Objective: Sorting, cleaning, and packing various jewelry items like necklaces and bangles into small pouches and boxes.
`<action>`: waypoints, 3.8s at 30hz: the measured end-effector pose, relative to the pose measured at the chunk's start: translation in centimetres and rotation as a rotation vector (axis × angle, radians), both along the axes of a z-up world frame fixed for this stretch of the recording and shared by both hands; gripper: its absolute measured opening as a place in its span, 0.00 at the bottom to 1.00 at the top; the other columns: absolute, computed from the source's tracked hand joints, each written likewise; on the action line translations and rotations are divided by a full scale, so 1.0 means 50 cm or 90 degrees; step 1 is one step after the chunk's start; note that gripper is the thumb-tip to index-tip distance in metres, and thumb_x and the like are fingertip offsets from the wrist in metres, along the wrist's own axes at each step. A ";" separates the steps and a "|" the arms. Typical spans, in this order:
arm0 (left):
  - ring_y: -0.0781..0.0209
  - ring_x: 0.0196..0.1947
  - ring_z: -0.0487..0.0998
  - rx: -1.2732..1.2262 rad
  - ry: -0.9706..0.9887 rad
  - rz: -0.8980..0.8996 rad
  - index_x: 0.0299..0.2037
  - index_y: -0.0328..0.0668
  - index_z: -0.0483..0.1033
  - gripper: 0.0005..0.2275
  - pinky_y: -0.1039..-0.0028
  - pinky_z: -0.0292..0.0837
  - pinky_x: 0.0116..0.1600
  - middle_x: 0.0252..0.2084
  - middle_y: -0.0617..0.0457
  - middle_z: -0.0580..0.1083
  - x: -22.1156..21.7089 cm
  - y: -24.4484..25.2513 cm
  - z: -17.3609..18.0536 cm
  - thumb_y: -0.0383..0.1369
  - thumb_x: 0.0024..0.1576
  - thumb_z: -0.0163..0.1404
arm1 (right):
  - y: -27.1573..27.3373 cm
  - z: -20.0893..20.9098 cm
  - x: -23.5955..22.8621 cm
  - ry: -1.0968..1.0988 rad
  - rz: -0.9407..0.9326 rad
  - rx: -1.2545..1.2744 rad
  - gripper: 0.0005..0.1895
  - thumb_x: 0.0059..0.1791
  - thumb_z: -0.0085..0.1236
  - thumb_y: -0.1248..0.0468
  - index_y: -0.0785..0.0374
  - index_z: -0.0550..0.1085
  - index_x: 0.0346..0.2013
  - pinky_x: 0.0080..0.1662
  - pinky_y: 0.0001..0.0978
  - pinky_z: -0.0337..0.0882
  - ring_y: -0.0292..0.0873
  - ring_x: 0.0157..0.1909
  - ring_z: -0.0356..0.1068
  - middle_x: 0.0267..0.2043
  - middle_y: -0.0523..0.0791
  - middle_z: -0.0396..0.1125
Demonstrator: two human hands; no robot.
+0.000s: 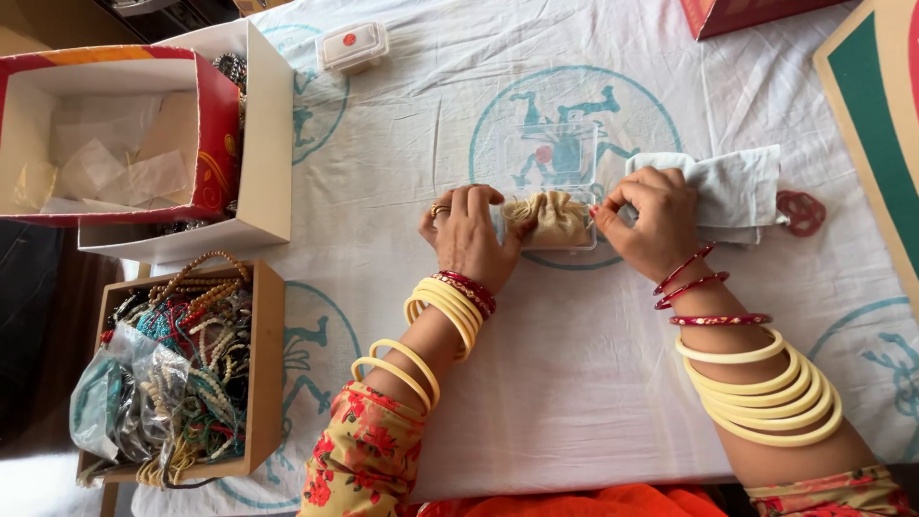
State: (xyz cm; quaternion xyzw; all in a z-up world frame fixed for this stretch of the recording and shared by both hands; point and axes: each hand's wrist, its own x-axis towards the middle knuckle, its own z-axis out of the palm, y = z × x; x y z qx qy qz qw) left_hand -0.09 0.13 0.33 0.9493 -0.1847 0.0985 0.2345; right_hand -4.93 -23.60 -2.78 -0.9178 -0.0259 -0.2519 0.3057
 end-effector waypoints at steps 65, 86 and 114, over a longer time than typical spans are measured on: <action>0.50 0.61 0.73 -0.083 -0.021 -0.435 0.64 0.53 0.72 0.22 0.59 0.61 0.68 0.62 0.51 0.74 0.057 0.068 0.002 0.40 0.58 0.57 | -0.003 0.068 -0.019 0.068 0.297 0.124 0.20 0.44 0.67 0.62 0.55 0.75 0.50 0.68 0.40 0.67 0.49 0.69 0.67 0.63 0.44 0.71; 0.50 0.48 0.81 -0.212 0.090 -0.320 0.62 0.48 0.70 0.20 0.64 0.77 0.49 0.49 0.48 0.79 0.009 0.038 0.036 0.37 0.60 0.57 | 0.019 0.063 -0.018 0.032 0.236 0.163 0.21 0.47 0.67 0.62 0.60 0.74 0.54 0.49 0.31 0.75 0.39 0.49 0.75 0.49 0.46 0.74; 0.52 0.73 0.60 -0.141 -0.128 -0.203 0.60 0.59 0.70 0.26 0.52 0.52 0.74 0.68 0.55 0.67 0.048 0.071 -0.011 0.43 0.53 0.67 | 0.012 0.067 -0.020 -0.035 0.117 0.068 0.35 0.47 0.68 0.59 0.62 0.66 0.67 0.61 0.42 0.63 0.51 0.61 0.62 0.58 0.48 0.68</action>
